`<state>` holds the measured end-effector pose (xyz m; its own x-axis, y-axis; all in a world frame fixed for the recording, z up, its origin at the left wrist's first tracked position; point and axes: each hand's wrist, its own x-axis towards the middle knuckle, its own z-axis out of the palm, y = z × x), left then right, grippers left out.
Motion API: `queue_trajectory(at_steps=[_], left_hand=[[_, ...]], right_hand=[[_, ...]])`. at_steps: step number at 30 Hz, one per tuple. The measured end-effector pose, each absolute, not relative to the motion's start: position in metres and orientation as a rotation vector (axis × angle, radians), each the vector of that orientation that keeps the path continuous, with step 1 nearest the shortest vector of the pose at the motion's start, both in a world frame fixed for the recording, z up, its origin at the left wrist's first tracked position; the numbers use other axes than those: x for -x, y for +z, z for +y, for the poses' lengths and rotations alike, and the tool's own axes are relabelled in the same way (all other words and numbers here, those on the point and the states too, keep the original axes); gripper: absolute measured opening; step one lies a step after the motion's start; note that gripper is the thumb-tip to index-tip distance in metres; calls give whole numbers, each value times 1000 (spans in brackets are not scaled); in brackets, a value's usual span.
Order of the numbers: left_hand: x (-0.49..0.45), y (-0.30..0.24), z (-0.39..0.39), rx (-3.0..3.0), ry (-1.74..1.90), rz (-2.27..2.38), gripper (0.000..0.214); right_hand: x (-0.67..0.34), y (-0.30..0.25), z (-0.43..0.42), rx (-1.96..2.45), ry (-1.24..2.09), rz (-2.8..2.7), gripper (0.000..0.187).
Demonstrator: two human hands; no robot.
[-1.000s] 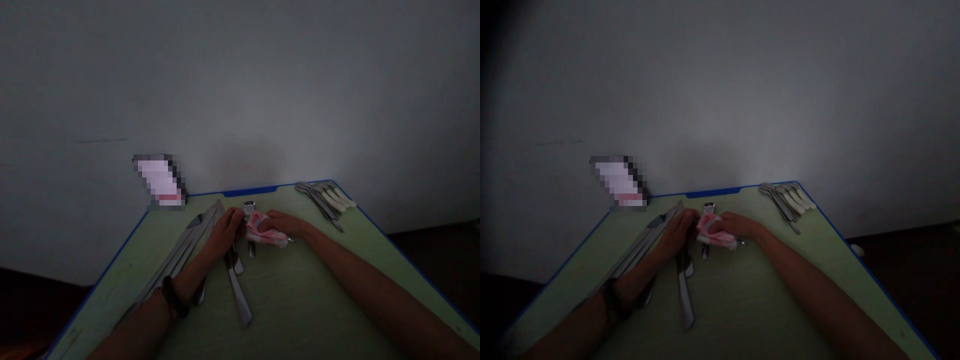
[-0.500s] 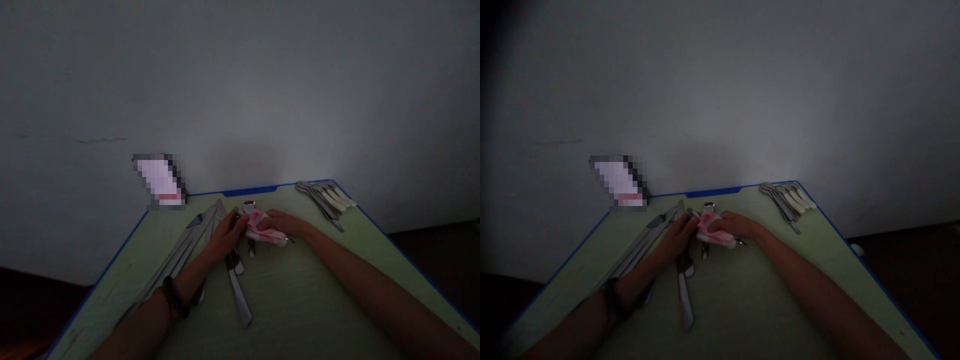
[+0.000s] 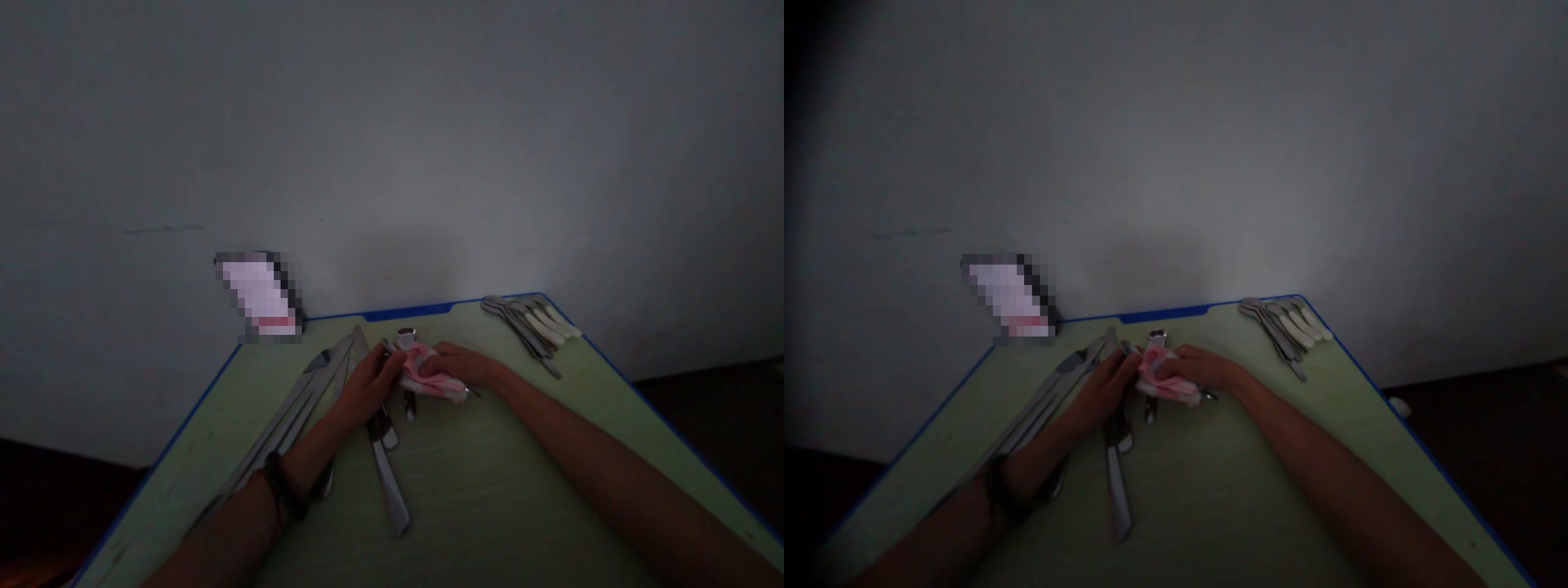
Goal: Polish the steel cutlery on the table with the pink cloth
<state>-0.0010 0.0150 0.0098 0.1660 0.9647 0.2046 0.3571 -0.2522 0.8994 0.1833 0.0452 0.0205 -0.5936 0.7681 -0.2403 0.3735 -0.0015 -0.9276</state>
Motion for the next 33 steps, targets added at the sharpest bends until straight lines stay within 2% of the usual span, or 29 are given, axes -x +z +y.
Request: queue_trajectory(at_steps=[19, 33], left_hand=[[1, 10, 14, -1714, 1094, 1253, 24], [0, 1, 24, -1229, 1526, 1084, 37]], right_hand=[[-182, 20, 46, 1256, 1561, -1945, 18], [-181, 18, 48, 1167, 1609, -1941, 23]])
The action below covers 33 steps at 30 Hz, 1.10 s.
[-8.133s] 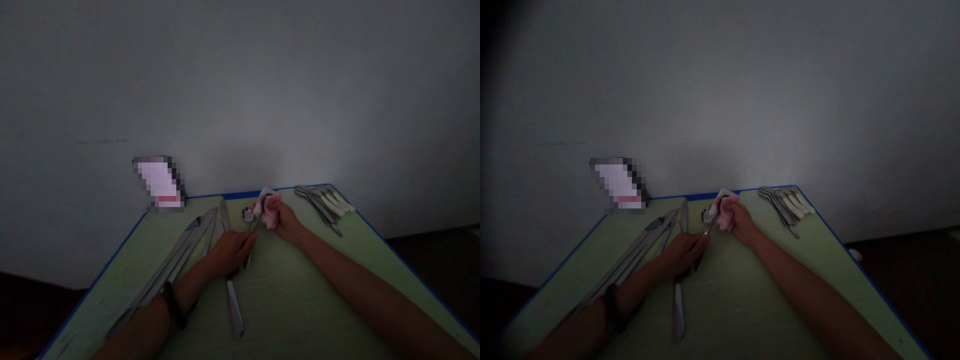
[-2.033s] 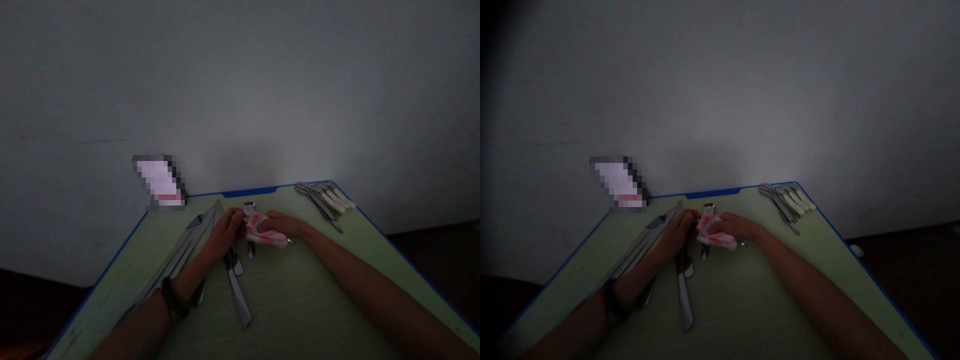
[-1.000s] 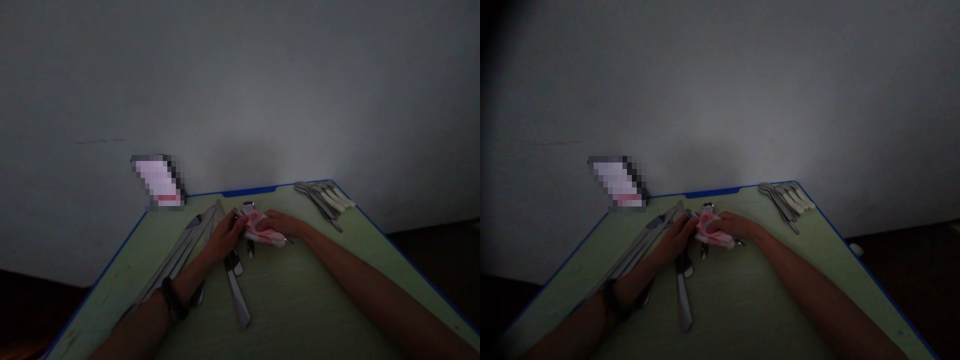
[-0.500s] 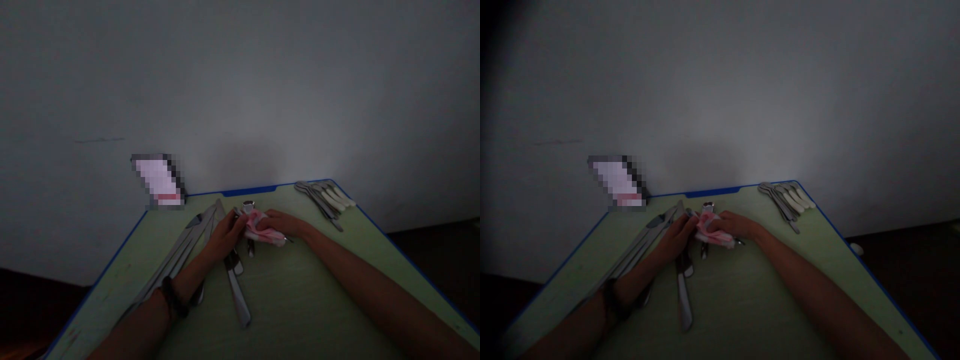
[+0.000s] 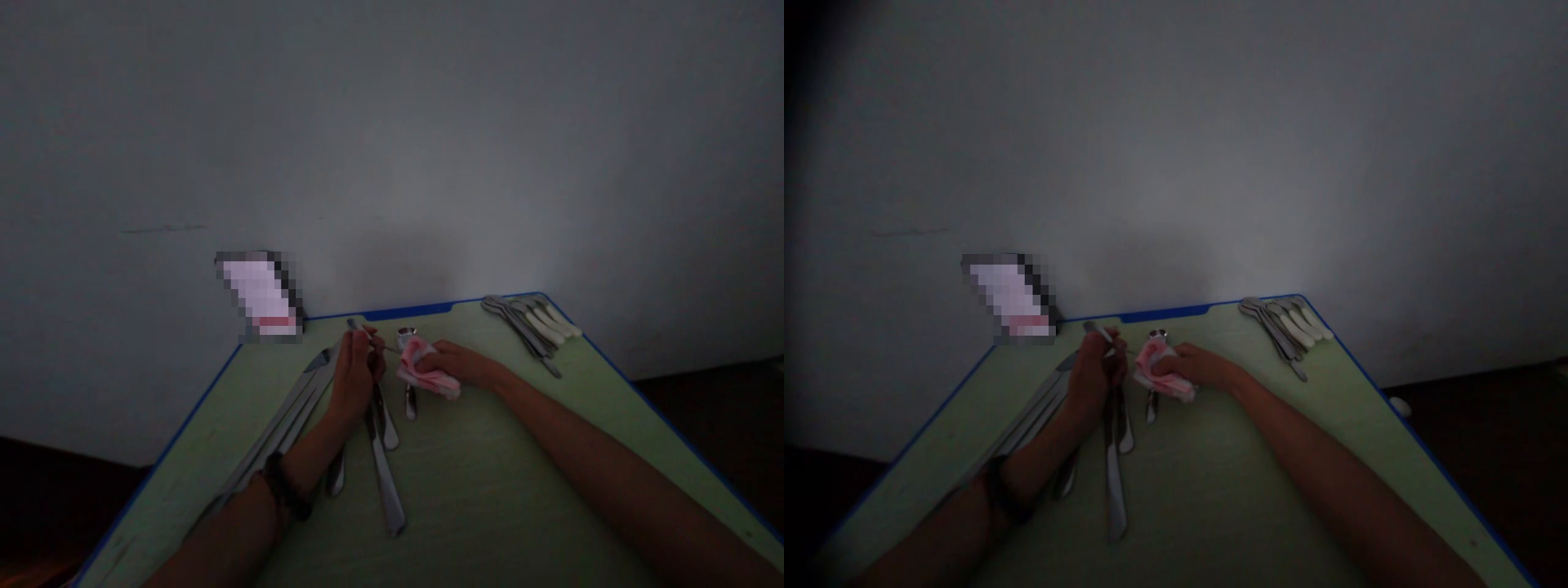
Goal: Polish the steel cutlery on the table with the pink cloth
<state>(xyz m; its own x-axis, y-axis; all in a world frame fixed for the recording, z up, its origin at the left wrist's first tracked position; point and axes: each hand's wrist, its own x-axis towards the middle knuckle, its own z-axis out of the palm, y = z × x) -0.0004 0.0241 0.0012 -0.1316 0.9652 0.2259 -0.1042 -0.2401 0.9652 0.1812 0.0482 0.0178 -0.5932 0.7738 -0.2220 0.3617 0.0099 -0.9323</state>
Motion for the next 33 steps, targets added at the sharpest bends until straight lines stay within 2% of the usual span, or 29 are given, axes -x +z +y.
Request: queue_trajectory(at_steps=[10, 25, 33], left_hand=[[1, 5, 24, -1251, 1550, 1086, 35], [-4, 9, 16, -1467, 1298, 1100, 26], [1, 5, 28, -1111, 1606, 1115, 35]], right_hand=[[-183, 15, 49, 1181, 1615, -1929, 24], [-181, 9, 50, 1210, 1580, -1899, 22], [-180, 11, 50, 1171, 1619, -1911, 25]])
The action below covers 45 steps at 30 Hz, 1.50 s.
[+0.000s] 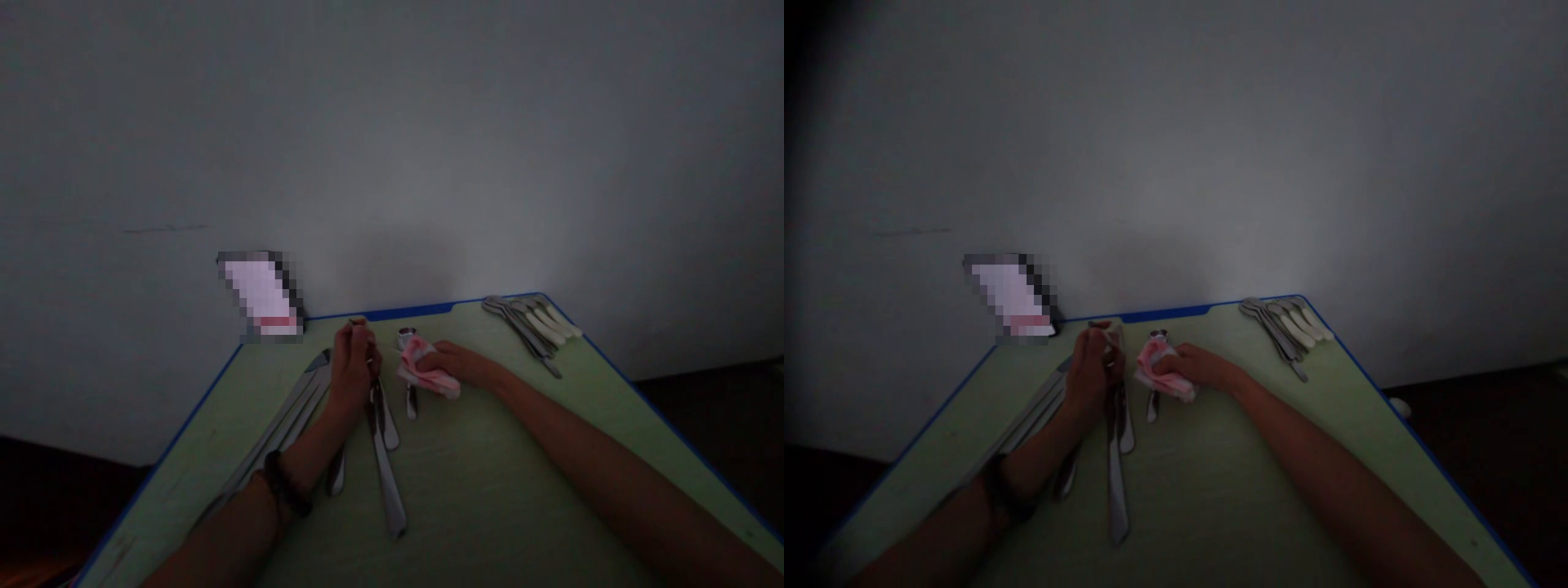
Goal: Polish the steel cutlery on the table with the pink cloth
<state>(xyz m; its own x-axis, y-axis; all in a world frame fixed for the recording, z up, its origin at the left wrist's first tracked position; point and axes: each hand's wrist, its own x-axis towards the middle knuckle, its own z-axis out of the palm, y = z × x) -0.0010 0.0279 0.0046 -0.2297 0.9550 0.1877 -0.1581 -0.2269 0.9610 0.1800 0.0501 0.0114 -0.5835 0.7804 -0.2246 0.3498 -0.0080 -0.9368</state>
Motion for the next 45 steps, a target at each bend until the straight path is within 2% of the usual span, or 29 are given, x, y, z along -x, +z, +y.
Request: queue_trajectory(at_steps=[6, 23, 31, 39, 45], left_hand=[[4, 5, 29, -944, 1672, 1088, 40], [-2, 2, 23, -1259, 1446, 1105, 40], [-1, 4, 21, -1353, 1430, 1094, 34], [-6, 12, 14, -1543, 1236, 1090, 19], [-7, 14, 11, -1560, 1241, 1085, 19]], right_hand=[[-181, 13, 49, 1184, 1623, -1914, 26], [-182, 8, 51, 1156, 1615, -1890, 25], [-181, 11, 49, 1140, 1633, -1880, 24], [-181, 11, 48, 1177, 1560, -1925, 25], [-180, 10, 48, 1192, 1536, -1946, 26]])
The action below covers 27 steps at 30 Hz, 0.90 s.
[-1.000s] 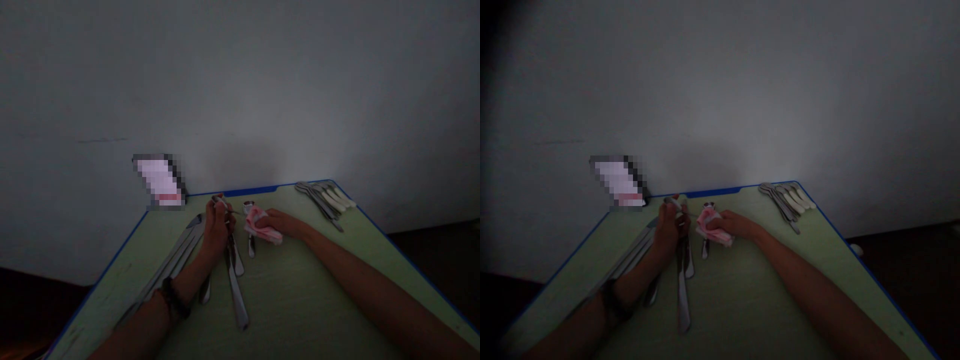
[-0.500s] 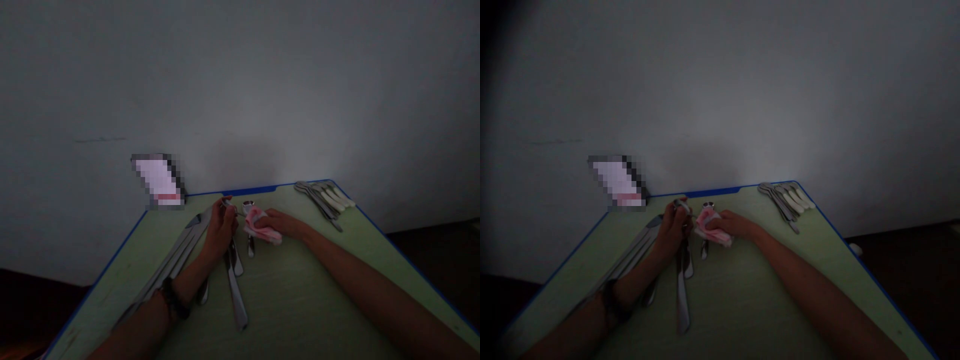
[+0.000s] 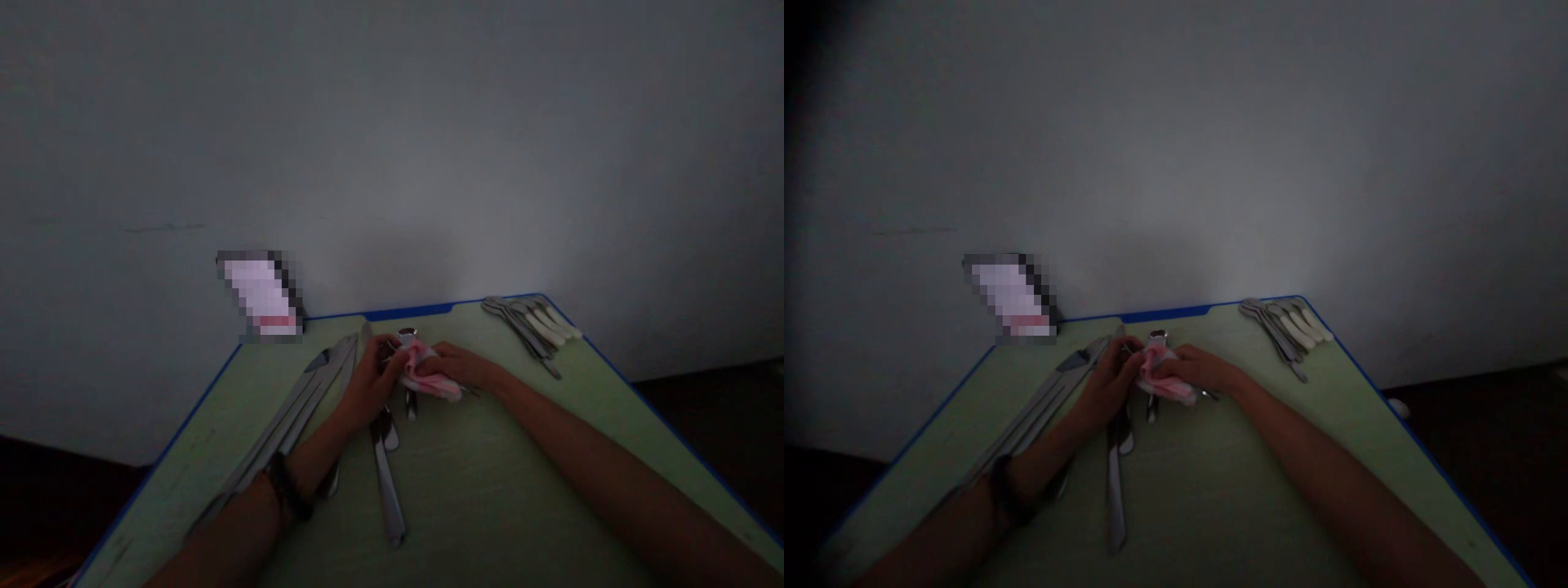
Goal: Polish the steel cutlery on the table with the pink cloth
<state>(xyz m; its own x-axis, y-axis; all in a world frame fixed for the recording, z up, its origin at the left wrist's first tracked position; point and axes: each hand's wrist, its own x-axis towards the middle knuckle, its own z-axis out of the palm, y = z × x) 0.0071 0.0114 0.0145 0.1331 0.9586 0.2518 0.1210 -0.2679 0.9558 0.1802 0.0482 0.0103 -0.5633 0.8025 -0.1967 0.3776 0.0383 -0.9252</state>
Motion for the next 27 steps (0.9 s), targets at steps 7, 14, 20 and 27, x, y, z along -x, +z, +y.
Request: queue_trajectory(at_steps=[7, 14, 20, 27], left_hand=[[-4, 10, 15, -1354, 1377, 1103, 37], [5, 8, 24, -1079, 1586, 1105, 39], [1, 7, 24, -1185, 1571, 1129, 41], [0, 7, 24, -1301, 1478, 1089, 29]], right_hand=[[-180, 6, 50, 1114, 1615, -1892, 24], [-181, 12, 49, 1171, 1608, -1903, 27], [-181, 12, 49, 1130, 1628, -1892, 24], [-181, 10, 50, 1124, 1631, -1890, 21]])
